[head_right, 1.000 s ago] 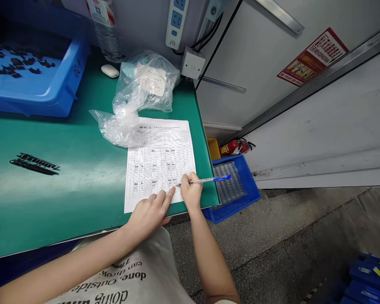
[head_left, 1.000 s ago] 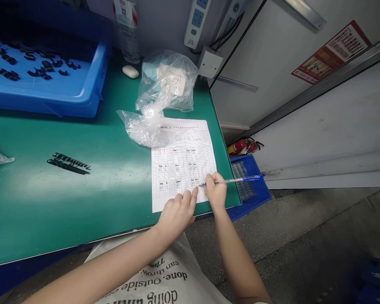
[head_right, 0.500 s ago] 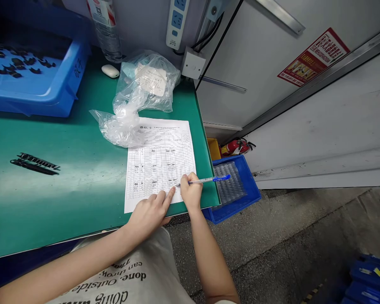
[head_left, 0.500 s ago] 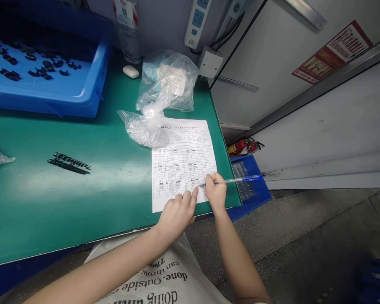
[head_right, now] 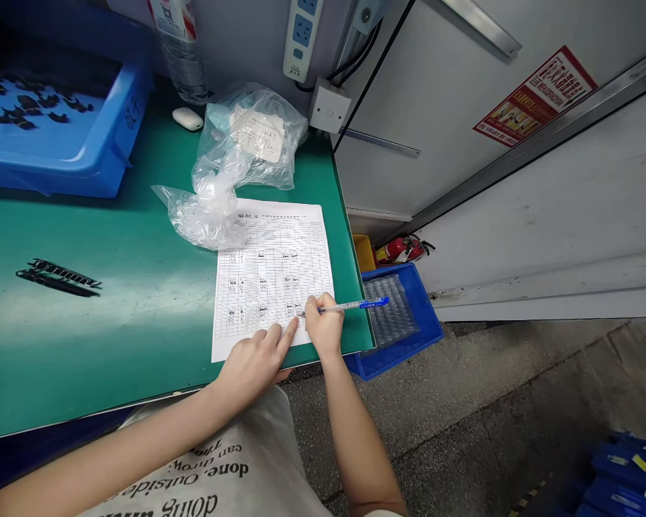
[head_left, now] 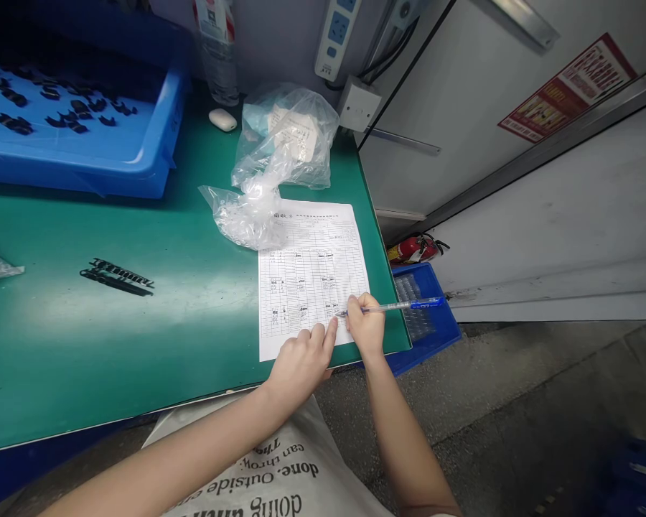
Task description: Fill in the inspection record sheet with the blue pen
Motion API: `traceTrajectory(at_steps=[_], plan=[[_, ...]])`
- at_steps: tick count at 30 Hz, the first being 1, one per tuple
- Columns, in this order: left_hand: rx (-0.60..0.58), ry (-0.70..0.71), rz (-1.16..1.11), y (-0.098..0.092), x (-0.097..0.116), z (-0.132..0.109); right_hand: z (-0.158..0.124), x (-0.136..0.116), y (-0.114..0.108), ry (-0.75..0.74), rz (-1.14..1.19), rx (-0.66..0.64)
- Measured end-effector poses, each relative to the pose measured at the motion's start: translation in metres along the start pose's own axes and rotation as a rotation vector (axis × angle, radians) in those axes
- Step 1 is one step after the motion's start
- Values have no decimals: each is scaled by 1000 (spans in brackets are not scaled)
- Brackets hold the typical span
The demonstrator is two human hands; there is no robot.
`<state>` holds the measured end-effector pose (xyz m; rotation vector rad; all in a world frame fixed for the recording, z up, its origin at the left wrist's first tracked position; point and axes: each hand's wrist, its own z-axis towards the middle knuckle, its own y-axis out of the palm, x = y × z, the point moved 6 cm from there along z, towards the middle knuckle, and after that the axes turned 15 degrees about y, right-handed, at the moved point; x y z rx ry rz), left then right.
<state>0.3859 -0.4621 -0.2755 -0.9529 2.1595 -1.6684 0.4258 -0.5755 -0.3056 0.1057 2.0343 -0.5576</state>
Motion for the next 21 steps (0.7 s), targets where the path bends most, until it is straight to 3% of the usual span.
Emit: traceTrajectory(at_steps=[21], plan=[[9, 6, 4, 1, 0, 1, 1, 0, 0, -42, -70, 21]])
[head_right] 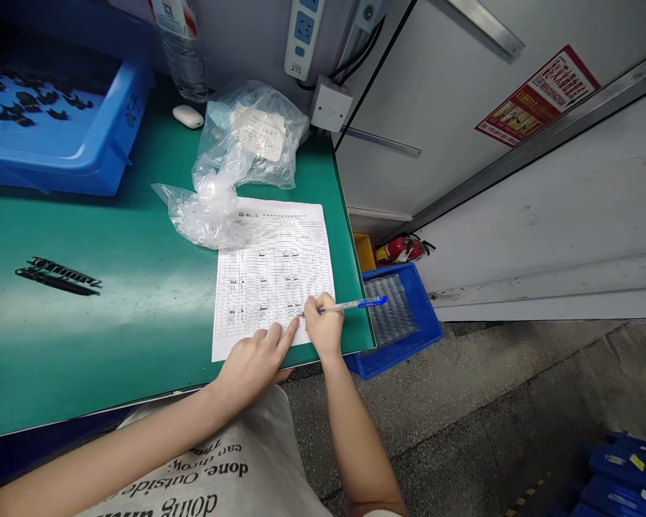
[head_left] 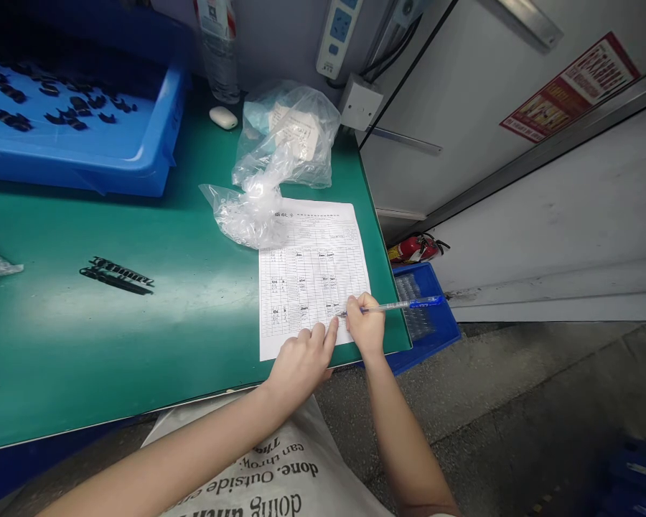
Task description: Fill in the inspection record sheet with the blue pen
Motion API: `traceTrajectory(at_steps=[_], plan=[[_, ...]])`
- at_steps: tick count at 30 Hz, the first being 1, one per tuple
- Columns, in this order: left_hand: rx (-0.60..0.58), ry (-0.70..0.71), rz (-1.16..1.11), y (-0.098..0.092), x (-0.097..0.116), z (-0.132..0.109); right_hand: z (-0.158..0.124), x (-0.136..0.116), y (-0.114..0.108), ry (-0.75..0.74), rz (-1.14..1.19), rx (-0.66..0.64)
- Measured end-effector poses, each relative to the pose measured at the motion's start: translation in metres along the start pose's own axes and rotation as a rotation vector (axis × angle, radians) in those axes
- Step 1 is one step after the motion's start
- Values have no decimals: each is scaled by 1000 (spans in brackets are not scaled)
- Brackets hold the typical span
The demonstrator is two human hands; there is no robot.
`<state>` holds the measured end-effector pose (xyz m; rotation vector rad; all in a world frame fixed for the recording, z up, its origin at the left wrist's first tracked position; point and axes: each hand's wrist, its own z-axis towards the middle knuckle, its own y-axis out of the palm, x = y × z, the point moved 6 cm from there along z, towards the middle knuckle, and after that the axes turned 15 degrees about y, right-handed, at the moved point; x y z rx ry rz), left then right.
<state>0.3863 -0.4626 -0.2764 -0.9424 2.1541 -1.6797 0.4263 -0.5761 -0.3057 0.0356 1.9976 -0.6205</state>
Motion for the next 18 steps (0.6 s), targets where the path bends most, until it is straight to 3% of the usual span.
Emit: traceTrajectory(at_steps=[14, 18], plan=[[-26, -2, -9, 1, 0, -1, 1, 3, -2, 14, 51, 9], [35, 9, 17, 0, 0, -4, 0, 3, -3, 6, 65, 15]])
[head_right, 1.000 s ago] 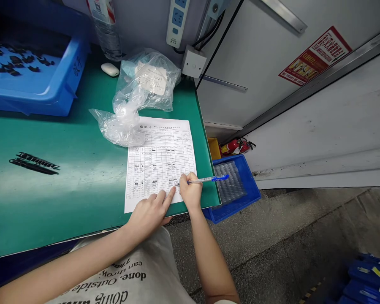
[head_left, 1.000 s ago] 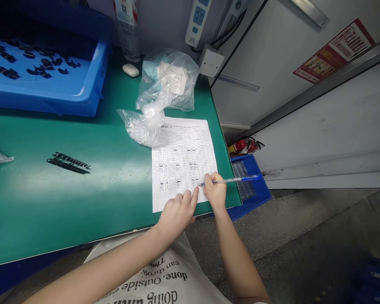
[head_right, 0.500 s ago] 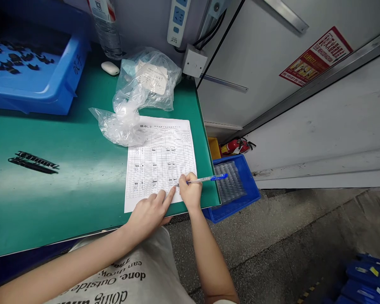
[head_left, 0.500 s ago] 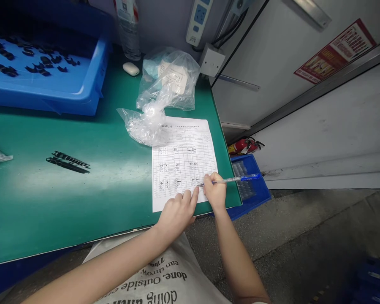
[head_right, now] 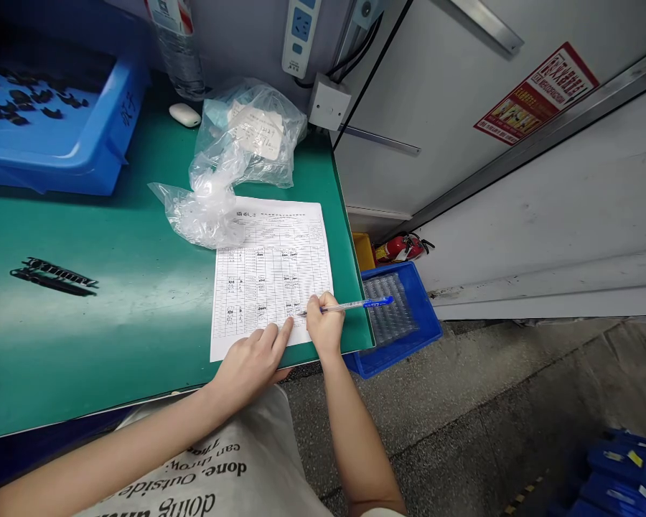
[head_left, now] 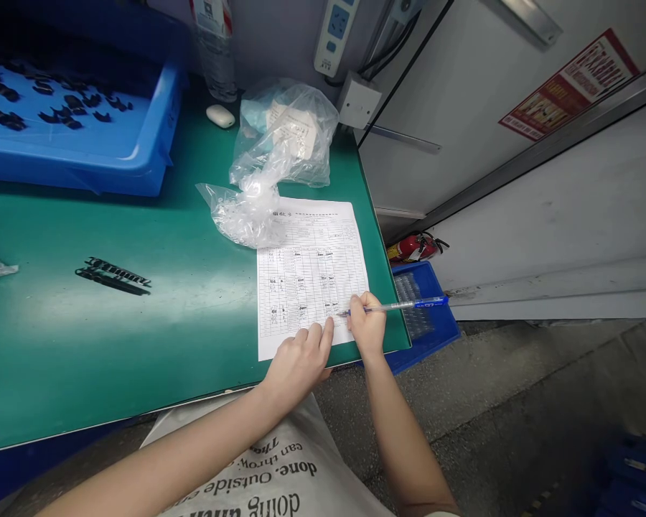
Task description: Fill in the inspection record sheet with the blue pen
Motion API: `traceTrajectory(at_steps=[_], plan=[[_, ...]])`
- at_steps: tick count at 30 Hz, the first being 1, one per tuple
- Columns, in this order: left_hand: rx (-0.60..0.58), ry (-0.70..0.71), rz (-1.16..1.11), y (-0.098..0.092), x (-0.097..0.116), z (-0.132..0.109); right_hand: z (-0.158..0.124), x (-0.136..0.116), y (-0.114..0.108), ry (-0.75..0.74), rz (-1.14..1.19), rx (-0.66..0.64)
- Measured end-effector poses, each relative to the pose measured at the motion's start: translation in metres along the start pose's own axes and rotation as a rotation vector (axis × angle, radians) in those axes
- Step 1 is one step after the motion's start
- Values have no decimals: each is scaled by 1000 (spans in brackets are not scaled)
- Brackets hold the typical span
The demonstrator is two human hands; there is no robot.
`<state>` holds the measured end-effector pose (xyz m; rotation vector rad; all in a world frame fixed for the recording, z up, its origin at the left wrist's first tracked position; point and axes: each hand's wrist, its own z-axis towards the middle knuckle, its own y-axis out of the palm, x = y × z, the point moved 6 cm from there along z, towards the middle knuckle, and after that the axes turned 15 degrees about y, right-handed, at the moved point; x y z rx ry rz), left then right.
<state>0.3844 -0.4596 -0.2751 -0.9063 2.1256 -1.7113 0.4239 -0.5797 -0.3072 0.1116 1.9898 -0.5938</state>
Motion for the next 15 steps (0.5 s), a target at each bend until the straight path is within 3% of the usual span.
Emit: traceTrajectory(at_steps=[15], plan=[[136, 36, 96, -5, 3, -2, -2, -3, -2, -19, 33, 1]])
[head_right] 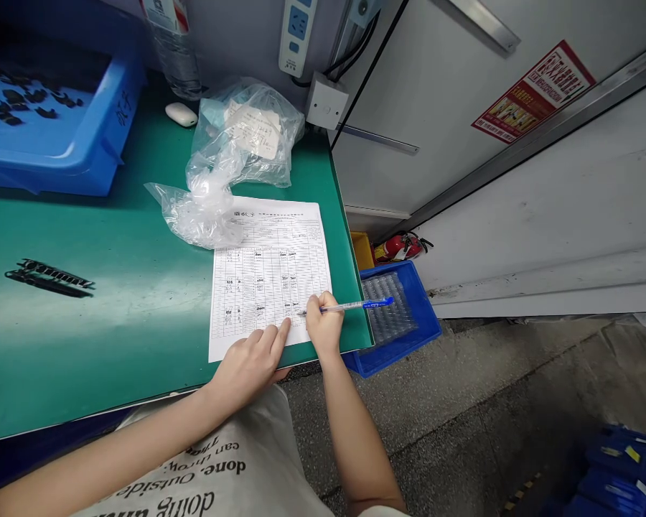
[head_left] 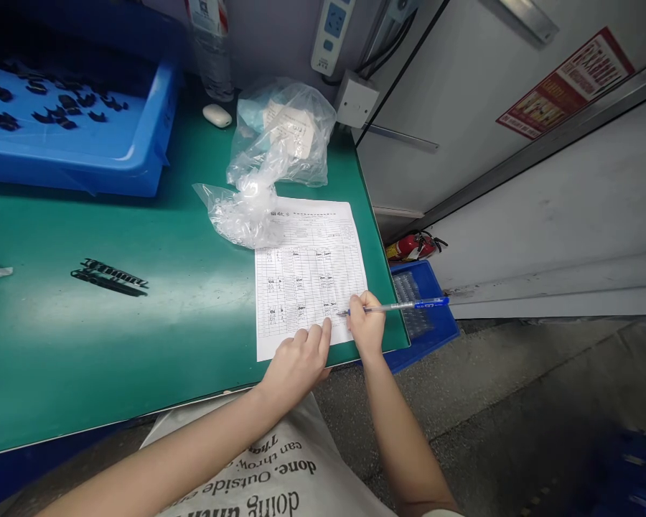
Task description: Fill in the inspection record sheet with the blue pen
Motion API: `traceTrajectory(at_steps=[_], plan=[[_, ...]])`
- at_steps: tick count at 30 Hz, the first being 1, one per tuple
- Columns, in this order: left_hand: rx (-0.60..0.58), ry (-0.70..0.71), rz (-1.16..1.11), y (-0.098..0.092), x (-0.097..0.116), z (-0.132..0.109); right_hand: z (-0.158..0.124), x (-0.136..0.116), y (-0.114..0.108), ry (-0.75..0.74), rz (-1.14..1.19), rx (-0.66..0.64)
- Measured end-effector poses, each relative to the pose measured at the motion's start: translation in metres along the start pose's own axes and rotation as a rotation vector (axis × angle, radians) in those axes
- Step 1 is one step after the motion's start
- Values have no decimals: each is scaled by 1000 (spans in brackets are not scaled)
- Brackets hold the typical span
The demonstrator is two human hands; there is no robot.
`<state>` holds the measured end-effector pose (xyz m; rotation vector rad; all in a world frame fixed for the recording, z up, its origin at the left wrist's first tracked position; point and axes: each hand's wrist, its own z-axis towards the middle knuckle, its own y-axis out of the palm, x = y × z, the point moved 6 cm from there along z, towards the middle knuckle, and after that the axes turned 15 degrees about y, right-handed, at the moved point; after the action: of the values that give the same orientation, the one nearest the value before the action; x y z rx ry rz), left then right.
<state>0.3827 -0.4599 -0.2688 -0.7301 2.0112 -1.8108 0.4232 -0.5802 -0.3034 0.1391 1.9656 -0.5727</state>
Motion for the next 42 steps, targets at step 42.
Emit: traceTrajectory(at_steps=[42], plan=[[10, 5, 11, 2, 0, -1, 1, -1, 5, 6, -100, 11]])
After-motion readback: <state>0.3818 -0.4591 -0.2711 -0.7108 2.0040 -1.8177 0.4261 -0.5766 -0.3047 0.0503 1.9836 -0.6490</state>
